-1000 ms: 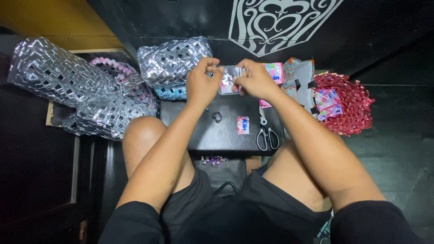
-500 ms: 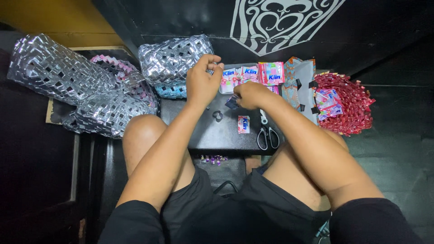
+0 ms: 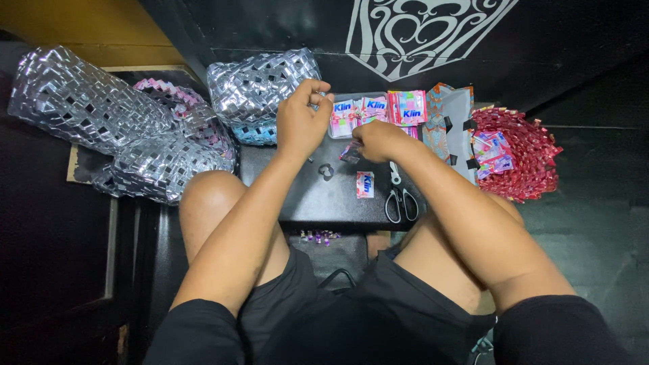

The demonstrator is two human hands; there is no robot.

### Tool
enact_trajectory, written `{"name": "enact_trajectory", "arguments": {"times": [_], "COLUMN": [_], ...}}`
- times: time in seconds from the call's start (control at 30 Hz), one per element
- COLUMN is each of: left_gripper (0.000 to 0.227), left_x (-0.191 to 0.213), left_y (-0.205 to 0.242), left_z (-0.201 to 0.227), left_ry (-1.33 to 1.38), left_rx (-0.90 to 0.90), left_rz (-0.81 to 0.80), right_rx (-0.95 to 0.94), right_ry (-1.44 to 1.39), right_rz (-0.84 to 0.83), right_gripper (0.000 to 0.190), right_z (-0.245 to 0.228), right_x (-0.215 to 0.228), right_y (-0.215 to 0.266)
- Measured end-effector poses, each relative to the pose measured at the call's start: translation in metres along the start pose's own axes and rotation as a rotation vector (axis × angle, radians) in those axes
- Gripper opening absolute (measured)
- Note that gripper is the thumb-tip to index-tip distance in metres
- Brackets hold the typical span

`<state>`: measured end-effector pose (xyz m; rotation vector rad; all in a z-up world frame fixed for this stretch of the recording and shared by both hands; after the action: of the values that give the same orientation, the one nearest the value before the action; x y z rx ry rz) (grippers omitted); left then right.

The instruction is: The person unfolds and flattens several small plastic detergent packets by hand on a low workspace.

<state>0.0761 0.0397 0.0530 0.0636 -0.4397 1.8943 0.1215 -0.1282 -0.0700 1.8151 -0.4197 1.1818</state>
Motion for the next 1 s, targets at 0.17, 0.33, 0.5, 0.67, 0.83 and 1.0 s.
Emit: {"name": "enact_trajectory", "arguments": {"times": [0.17,0.33,0.5,0.67,0.83,1.0], "left_gripper": [0.013,0.014,0.014,0.015,0.015,0.014], "left_x": [0.002,0.005,0.011,0.017,0.018,0.020], "left_y": [0.000,-0.004,-0.007,-0.008,-0.008,-0.007], "left_z": [0.000,0.000,-0.006,-0.005,-0.003,0.006], "left_ry": [0.004,0.025,0.019,0.022,0.038,0.027], "left_rx": [0.006,0.015,-0.006,-0.020,-0.046,-0.073], "left_rz": [0.001,0.001,0.061,0.079,0.083,0.108], "right_rx": [-0.007,-0.012,-0.017,0.013,0.013,0.043], "right_ry": [0.022,0.042,0.001,-0.052,-0.039,-0.088], "right_rz": [-0.011,-0.026,-0.044,-0.074,-0.096,-0.142], "right_gripper": [0.033,0.032,0.026,0.027,0.029,0.031], "right_z": [0.002,0.018,0.019,0.015,0.011,-0.007], "right_x": [-0.008,-0.039,-0.047,-0.059,-0.068,-0.061], "right_y": [-0.007,-0.033,-0.038,-0.044,-0.043,-0.025]}}
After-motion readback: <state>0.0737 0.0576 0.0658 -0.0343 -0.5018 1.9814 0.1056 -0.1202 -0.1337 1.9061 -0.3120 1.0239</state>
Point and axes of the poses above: each hand's wrist, its own y-axis away from the middle knuckle, its own x-axis out of the back of the hand, z = x × y, the point moved 9 cm from there along -y, towards the middle knuckle, and after that the axes turned 7 degrees about y, right-handed, at the moved point
